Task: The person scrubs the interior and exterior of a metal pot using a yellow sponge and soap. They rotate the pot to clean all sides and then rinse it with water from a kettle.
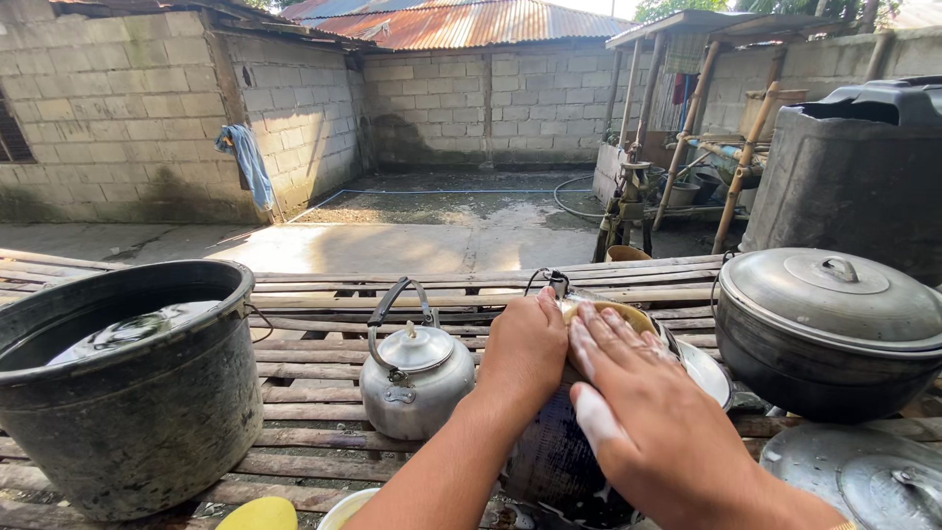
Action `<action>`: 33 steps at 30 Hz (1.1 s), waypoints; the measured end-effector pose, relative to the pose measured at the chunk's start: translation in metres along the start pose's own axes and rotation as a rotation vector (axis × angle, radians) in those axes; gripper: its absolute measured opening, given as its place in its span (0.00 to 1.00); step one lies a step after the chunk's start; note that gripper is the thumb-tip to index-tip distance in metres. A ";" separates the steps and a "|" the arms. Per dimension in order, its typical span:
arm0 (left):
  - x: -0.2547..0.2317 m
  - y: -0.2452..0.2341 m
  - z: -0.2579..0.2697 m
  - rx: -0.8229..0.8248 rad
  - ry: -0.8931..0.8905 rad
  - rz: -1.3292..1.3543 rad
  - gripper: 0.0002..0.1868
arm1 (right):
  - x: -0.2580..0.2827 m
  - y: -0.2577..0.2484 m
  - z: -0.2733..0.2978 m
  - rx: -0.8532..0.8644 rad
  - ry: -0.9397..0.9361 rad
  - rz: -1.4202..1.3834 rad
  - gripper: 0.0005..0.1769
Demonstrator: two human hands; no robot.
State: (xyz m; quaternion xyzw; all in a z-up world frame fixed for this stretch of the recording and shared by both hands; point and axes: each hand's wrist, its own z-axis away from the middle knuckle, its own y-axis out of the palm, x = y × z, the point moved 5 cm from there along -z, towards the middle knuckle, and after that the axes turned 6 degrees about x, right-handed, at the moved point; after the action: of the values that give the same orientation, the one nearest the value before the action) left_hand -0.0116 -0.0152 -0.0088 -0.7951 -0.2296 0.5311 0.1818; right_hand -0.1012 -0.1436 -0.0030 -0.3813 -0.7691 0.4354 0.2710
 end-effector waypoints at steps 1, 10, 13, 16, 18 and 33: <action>-0.001 0.000 0.000 -0.008 0.008 0.014 0.24 | -0.003 0.001 0.000 0.012 0.005 -0.033 0.36; -0.012 -0.013 0.026 -0.004 -0.021 0.010 0.28 | -0.089 0.014 -0.083 0.383 0.540 -0.607 0.30; -0.012 -0.012 0.023 0.002 -0.062 0.004 0.28 | -0.099 0.020 -0.095 0.402 0.601 -0.706 0.29; -0.006 -0.008 0.013 0.000 -0.070 -0.015 0.28 | -0.096 0.019 -0.093 0.332 0.420 -0.453 0.29; 0.001 0.000 0.005 -0.002 -0.047 -0.011 0.29 | -0.086 0.013 -0.080 0.248 0.286 -0.253 0.30; 0.014 0.017 -0.020 -0.041 0.099 0.018 0.30 | -0.043 -0.001 -0.031 0.034 0.040 -0.127 0.33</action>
State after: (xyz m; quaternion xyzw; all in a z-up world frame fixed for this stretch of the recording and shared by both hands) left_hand 0.0150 -0.0222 -0.0214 -0.8260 -0.2242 0.4879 0.1719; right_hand -0.0542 -0.1651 0.0085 -0.3356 -0.7787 0.4228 0.3197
